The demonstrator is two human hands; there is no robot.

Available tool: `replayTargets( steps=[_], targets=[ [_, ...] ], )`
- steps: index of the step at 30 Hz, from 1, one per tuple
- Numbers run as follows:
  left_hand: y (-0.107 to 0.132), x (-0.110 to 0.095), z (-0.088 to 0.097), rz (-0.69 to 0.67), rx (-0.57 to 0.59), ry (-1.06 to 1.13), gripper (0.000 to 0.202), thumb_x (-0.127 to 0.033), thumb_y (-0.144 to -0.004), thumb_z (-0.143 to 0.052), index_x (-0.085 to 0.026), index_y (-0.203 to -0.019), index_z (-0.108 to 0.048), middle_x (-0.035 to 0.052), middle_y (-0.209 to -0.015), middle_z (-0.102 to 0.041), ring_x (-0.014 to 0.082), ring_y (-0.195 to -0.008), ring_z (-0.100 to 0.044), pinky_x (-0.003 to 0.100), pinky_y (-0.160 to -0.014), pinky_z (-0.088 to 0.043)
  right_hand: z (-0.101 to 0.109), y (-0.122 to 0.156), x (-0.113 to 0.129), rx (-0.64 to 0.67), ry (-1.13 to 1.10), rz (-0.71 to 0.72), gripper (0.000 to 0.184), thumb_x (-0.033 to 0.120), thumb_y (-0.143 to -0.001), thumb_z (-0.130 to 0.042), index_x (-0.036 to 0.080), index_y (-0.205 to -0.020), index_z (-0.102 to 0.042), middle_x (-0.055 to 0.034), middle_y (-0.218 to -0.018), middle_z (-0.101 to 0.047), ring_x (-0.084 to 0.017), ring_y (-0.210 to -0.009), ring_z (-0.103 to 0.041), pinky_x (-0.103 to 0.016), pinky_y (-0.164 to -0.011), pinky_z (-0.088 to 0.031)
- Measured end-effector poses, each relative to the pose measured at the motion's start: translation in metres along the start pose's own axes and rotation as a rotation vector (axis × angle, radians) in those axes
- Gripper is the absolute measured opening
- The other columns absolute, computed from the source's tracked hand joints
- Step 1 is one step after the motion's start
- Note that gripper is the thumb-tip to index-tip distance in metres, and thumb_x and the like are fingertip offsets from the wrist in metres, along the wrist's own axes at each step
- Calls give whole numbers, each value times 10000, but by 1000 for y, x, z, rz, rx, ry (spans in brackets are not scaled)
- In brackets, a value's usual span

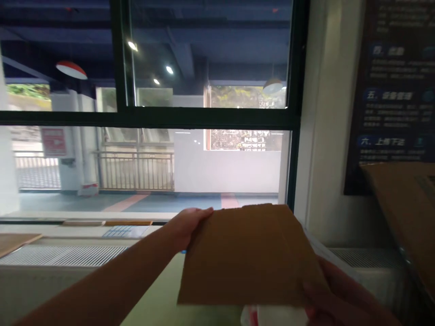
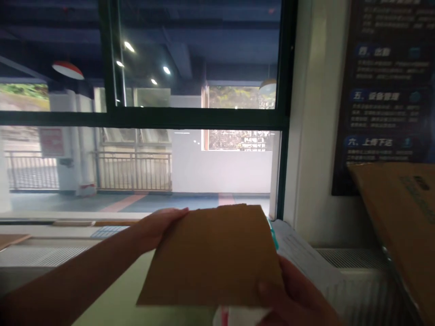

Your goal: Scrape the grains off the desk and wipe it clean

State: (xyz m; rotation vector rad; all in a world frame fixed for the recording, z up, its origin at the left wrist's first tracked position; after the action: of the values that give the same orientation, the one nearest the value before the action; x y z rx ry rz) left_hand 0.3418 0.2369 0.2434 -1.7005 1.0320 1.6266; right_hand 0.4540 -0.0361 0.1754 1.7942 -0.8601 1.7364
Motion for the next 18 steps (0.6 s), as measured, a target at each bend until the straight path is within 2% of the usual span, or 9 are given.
replayTargets(
  steps=[2, 5, 6, 8, 10, 11, 13, 16, 18],
  targets=[
    [-39, -24, -25, -102, -103, -65, 404, -492, -650, -773, -152, -807, -620, 80, -739, -686, 255, -760, -664, 383, -707, -542, 25, -31, 24, -175, -97, 76, 547, 353, -614, -800, 255, -1127, -636, -107, -1110, -714, -305, -975, -689, -359, -690, -613],
    [-84, -36, -52, -160, -135, -119, 439, -479, -642, -787, -145, -878, -630, 90, -763, -688, 283, -829, -673, 402, -718, -544, 45, -84, 37, -232, -103, 73, 328, 197, -682, -710, 191, -997, -618, -107, -997, -717, -239, -893, -698, -317, -819, -586],
    [-93, -32, -59, -174, -128, -147, 434, -405, -603, -827, -135, -882, -632, 93, -757, -686, 290, -824, -674, 405, -706, -546, 50, -97, 35, -280, -35, 59, 283, 203, -724, -658, 175, -1001, -603, -118, -977, -709, -243, -883, -697, -342, -834, -580],
    [-107, -15, -73, -219, -91, -190, 468, -260, -544, -864, -122, -932, -640, 87, -796, -697, 276, -829, -677, 381, -713, -553, 55, -113, 25, -369, 336, 109, 348, 259, -779, -616, 144, -1105, -584, -162, -1041, -684, -294, -994, -668, -408, -870, -550],
    [-114, 6, -85, -268, -71, -214, 532, -228, -586, -847, -142, -1064, -631, 69, -901, -704, 244, -871, -672, 356, -750, -555, 55, -116, 13, -502, 775, 228, 489, 362, -825, -593, 92, -1230, -547, -239, -1202, -607, -359, -1161, -578, -450, -949, -487],
    [-116, 16, -90, -270, -68, -229, 521, -236, -631, -830, -144, -1101, -625, 73, -942, -699, 236, -880, -667, 356, -760, -555, 54, -115, 7, -526, 955, 239, 524, 397, -855, -557, 57, -1254, -539, -277, -1244, -569, -383, -1195, -547, -467, -963, -466],
    [-120, 31, -98, -242, -84, -267, 427, -292, -769, -748, -145, -1146, -615, 92, -1042, -673, 224, -912, -653, 377, -783, -553, 50, -114, -4, -465, 1230, 240, 444, 346, -920, -455, 45, -1222, -578, -303, -1245, -559, -397, -1217, -519, -493, -953, -452],
    [-124, 35, -99, -198, -177, -324, 360, -346, -905, -600, -161, -1214, -585, 106, -1199, -603, 219, -1003, -618, 421, -833, -540, 48, -113, -6, -318, 1421, 243, 371, 137, -923, -356, 79, -1157, -639, -302, -1218, -587, -401, -1246, -488, -530, -925, -448],
    [-123, 29, -88, -202, -284, -352, 386, -355, -909, -594, -178, -1251, -563, 100, -1242, -580, 228, -1046, -603, 433, -854, -532, 54, -108, -2, -373, 1390, 212, 400, 105, -912, -348, 80, -1208, -616, -318, -1302, -537, -430, -1281, -450, -575, -923, -437]
  ],
)
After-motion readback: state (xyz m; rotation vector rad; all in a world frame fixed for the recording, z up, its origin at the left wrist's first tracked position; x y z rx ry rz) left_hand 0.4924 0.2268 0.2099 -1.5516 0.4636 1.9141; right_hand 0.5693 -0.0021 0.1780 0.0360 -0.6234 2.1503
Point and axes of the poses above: each hand's wrist, its own y-axis away from the middle knuckle, its own z-axis out of the back of the hand, x = y × z, the point moved 3 cm from there along -y, towards the middle knuckle
